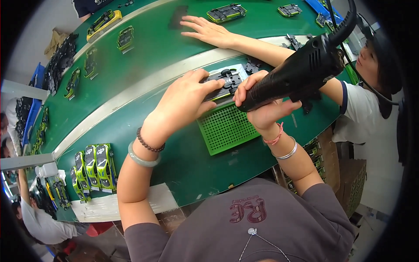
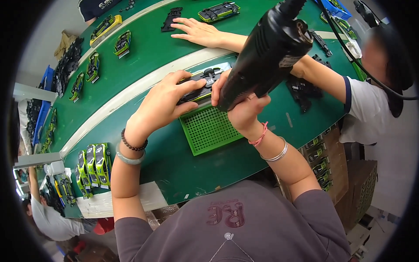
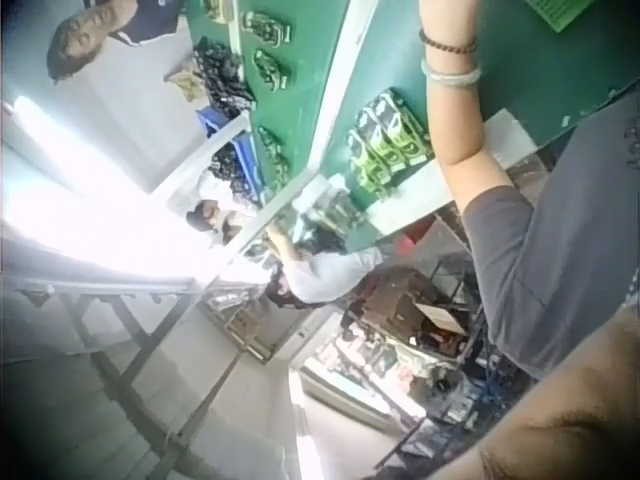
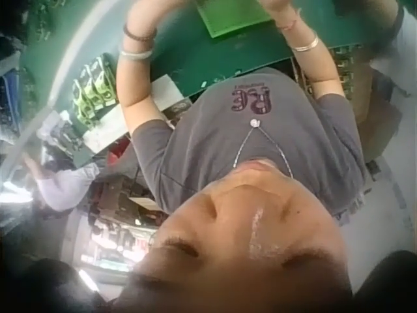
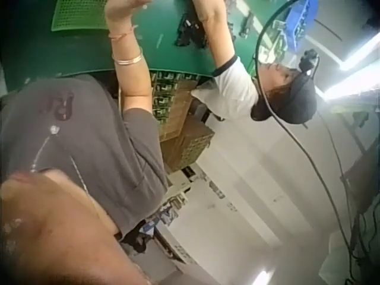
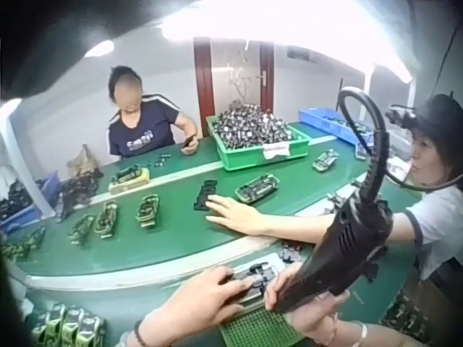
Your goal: The person takes toy cars from a conveyor belt, drives screws into their chassis using an electric screwdriver, and places the assembled cars into slots in a cardboard organizer box.
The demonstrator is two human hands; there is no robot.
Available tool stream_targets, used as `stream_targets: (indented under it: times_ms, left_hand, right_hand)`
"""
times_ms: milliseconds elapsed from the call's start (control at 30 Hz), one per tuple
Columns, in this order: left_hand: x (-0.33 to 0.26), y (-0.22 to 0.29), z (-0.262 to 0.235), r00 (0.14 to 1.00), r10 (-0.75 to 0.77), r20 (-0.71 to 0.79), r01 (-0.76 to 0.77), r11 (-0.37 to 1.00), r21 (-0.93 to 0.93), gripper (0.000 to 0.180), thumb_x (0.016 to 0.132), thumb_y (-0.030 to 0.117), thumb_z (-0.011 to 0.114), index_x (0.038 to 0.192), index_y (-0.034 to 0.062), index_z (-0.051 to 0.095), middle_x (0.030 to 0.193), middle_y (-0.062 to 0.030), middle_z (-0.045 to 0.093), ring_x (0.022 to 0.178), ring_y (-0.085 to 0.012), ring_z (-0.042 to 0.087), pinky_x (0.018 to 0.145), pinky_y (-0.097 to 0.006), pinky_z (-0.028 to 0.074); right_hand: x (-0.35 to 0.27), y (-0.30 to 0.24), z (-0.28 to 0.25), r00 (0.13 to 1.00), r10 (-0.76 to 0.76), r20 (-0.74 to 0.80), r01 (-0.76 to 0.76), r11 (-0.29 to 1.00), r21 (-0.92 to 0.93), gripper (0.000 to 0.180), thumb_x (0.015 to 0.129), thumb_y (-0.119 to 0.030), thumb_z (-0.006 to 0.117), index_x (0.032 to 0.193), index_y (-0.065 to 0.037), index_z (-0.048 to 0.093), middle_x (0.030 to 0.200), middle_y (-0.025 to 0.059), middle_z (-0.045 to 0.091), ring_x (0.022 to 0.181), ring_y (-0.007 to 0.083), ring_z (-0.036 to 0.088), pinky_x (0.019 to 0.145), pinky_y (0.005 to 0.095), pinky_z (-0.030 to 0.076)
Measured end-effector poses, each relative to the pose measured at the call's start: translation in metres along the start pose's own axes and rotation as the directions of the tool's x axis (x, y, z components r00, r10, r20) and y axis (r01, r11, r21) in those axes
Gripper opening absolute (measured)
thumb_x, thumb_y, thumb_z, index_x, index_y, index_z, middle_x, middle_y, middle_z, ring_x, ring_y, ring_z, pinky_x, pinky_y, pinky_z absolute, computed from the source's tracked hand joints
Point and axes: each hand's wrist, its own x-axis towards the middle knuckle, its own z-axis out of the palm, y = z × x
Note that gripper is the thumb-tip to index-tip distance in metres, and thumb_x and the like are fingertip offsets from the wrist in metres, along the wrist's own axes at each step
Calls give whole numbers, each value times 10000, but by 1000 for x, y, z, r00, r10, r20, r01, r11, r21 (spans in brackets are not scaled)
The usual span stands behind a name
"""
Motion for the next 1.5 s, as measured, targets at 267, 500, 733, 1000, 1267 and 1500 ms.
stream_targets:
  times_ms: [267,500,733,1000,1267,1500]
  left_hand:
    - [-1,-1,1,1000,26,-10,-26,1000,13,463,670,142,711,1112,108,576,1003,-132,524,957,-301,520,821,-381,451]
    - [-8,-10,-28,996,-58,68,63,996,-68,726,616,261,774,1231,59,444,1136,-182,504,1068,-340,472,916,-394,397]
    - [-14,-19,-37,943,-228,243,220,974,57,597,577,268,789,1039,-4,526,953,-173,542,939,-329,516,832,-377,424]
    - [-18,-36,-30,991,-21,131,39,991,-131,551,535,225,807,982,24,554,890,-153,566,885,-328,533,800,-384,442]
    - [-16,-37,-35,972,-116,205,170,948,-268,527,500,173,827,940,31,574,953,-133,577,950,-314,537,822,-360,447]
    - [-15,-36,-41,965,-140,220,211,915,-343,599,453,133,845,986,56,582,1004,-120,583,968,-312,538,839,-359,448]
  right_hand:
    - [-1,-3,5,993,36,112,-22,993,-120,990,518,-950,188,784,-27,425,574,65,474,495,163,494,470,265,422]
    - [7,-17,3,990,-26,137,27,1000,-4,1016,498,-958,176,796,-22,434,609,88,491,490,174,494,466,276,434]
    - [41,-32,68,949,-249,193,211,957,200,1045,586,-897,-15,732,23,457,529,85,482,447,158,488,413,254,395]
    - [43,2,94,958,-87,275,80,996,35,1002,579,-916,160,764,18,472,591,84,497,465,168,512,442,263,425]
    - [42,20,88,933,3,360,31,995,-90,949,585,-902,275,820,-3,469,656,65,498,492,154,503,458,256,417]
    - [44,25,95,916,76,395,-13,987,-161,906,624,-877,293,850,-20,478,658,52,489,484,138,482,432,250,401]
